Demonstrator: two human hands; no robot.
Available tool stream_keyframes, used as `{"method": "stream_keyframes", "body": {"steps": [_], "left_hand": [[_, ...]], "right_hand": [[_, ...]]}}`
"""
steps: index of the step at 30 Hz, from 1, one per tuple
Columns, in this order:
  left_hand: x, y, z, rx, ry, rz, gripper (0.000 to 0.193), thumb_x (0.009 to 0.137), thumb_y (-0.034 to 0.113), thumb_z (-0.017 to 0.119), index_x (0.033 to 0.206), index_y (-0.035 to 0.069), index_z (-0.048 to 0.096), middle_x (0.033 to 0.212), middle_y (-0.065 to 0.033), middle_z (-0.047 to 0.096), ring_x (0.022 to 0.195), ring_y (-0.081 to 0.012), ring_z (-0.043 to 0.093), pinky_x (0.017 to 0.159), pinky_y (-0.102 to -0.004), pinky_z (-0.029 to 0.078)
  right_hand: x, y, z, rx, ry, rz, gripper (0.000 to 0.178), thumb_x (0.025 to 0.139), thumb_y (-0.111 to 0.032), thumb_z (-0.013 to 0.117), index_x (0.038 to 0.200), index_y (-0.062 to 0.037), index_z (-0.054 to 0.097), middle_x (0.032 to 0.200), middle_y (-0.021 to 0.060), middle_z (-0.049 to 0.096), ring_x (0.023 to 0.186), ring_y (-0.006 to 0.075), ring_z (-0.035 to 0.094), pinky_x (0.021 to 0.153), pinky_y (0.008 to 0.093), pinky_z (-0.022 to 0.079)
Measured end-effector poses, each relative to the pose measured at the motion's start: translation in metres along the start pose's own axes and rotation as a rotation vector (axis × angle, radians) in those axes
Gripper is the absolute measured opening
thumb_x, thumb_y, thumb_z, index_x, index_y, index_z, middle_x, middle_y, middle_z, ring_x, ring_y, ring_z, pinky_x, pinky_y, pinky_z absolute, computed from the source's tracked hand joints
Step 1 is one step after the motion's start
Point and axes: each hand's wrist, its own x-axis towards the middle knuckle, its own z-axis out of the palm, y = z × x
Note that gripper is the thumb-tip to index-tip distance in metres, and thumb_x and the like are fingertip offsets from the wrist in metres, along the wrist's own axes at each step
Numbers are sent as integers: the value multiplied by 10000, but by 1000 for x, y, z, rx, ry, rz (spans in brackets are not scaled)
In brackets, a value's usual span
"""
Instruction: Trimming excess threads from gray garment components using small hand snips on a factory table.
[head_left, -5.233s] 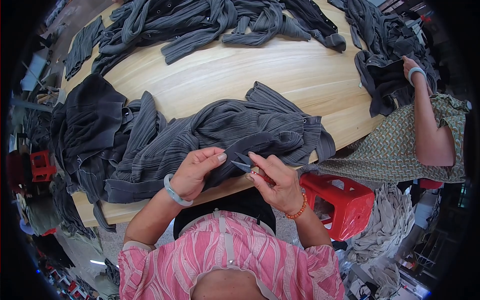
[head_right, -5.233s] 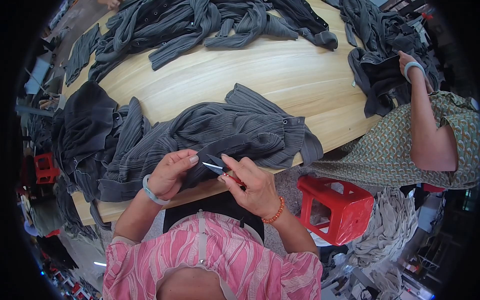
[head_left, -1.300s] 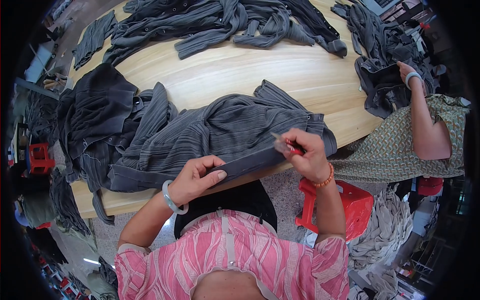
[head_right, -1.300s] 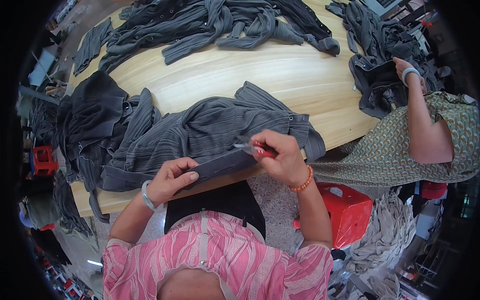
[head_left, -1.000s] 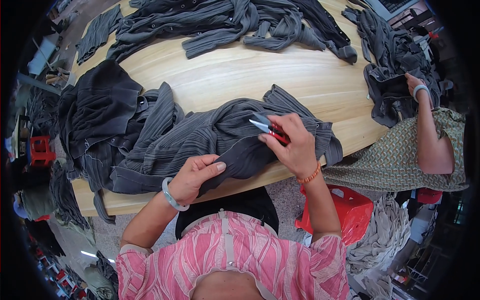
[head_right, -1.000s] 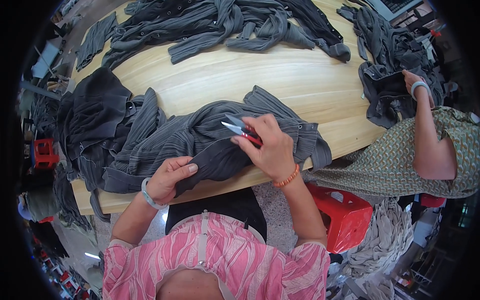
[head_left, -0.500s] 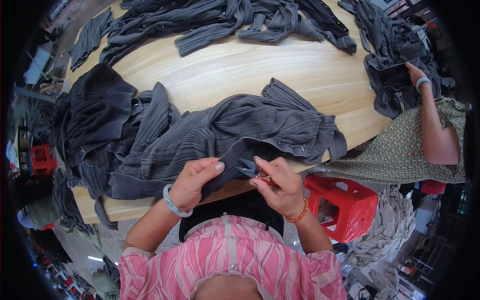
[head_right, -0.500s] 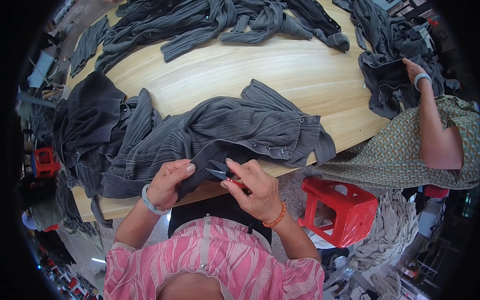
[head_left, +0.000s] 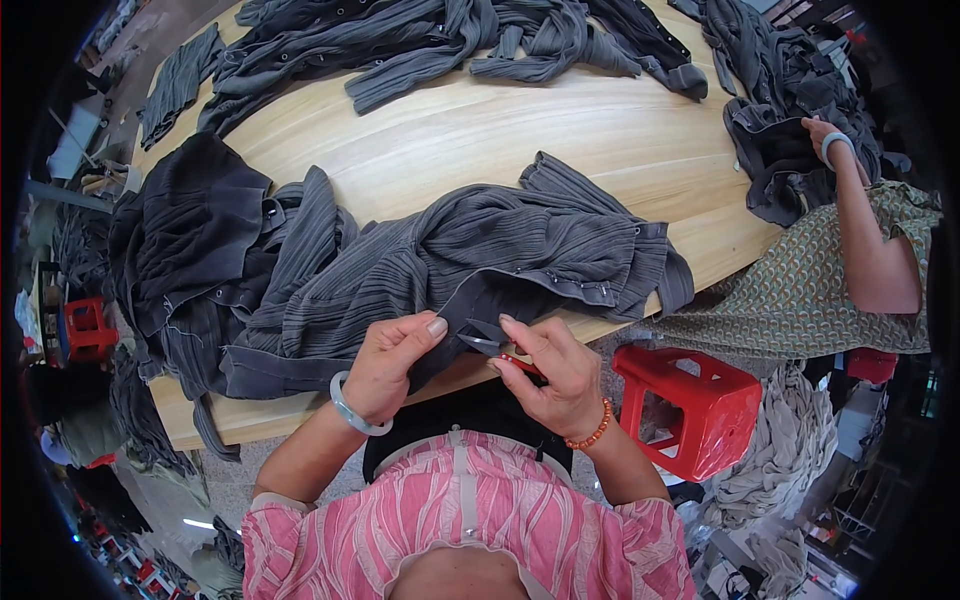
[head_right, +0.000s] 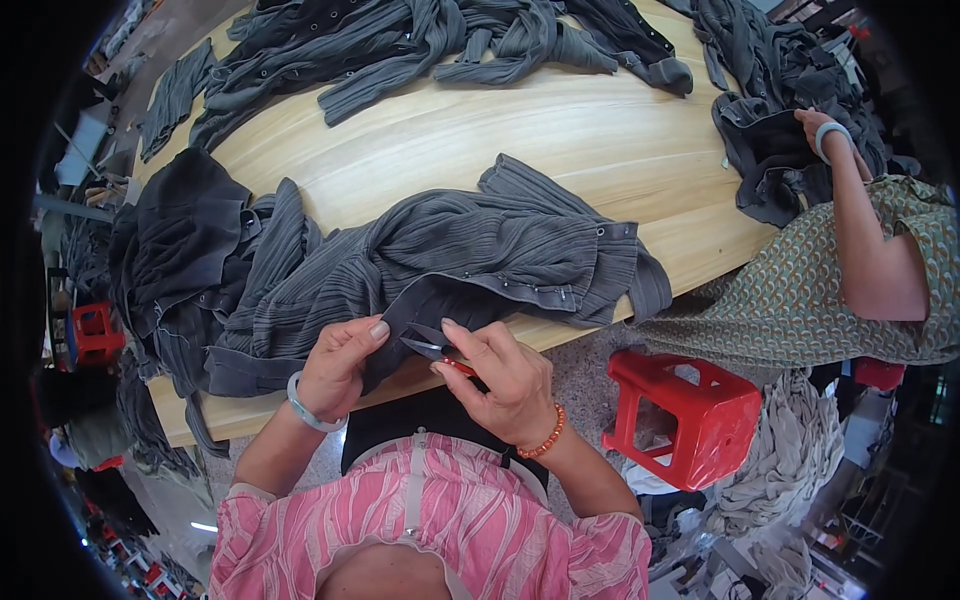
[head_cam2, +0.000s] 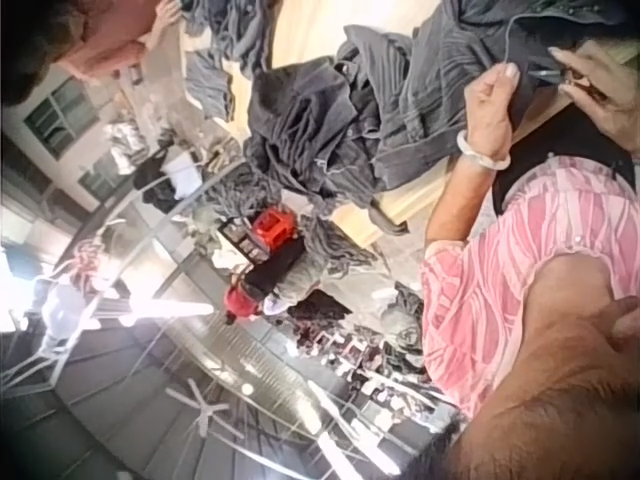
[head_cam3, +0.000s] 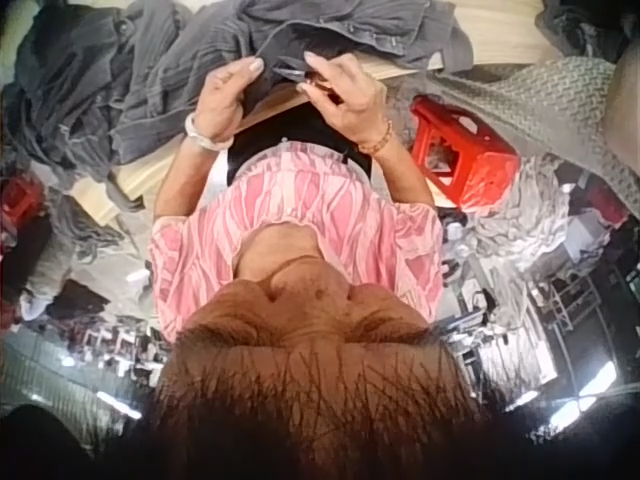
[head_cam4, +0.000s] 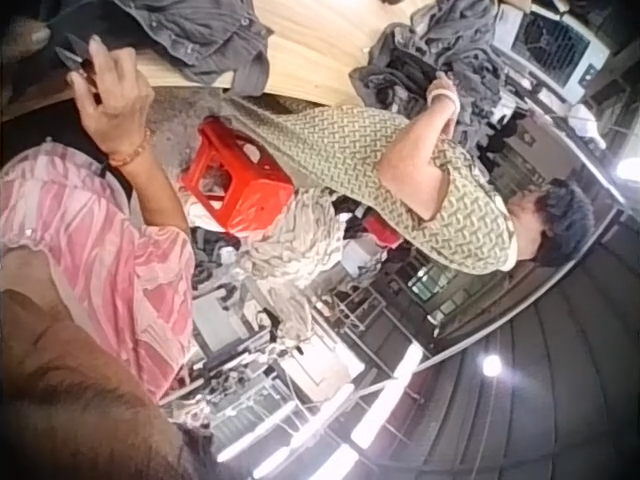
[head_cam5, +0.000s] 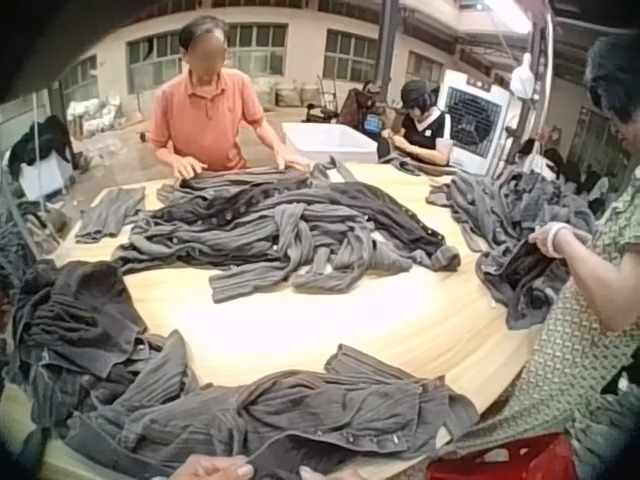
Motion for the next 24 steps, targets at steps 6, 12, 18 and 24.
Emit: {"method": "stream_keyframes", "body": {"steps": [6, 12, 18, 24], "left_hand": [[-1, -1, -1, -40, 12, -4, 285, 1075, 202, 586, 1149, -33, 729, 1036, -41, 742, 905, -56, 638, 842, -216, 497], [0, -2, -6, -58, -23, -21, 291, 1075, 201, 585, 1167, -39, 721, 1051, -44, 740, 912, -62, 641, 850, -223, 498], [-1, -2, -5, -114, -24, -40, 274, 1063, 171, 591, 1189, -39, 713, 1080, -59, 745, 941, -80, 657, 883, -232, 502], [-1, -2, -10, -161, -43, -56, 266, 1052, 150, 597, 1201, -40, 710, 1096, -65, 749, 955, -89, 665, 900, -237, 501]], "right_hand": [[3, 0, 4, -46, 24, -13, 509, 800, -127, 856, 1282, -60, 706, 901, 89, 660, 692, 210, 667, 575, 309, 516], [3, 0, 8, -5, 58, 83, 489, 831, -135, 839, 1292, -58, 695, 898, 76, 640, 672, 195, 660, 567, 316, 512], [2, 4, 16, 107, 93, 187, 464, 872, -149, 817, 1304, -48, 680, 899, 75, 624, 679, 180, 663, 577, 317, 523], [-2, 9, 14, 199, 62, 172, 462, 876, -114, 808, 1311, -36, 675, 899, 86, 627, 692, 182, 666, 601, 304, 532]]}}
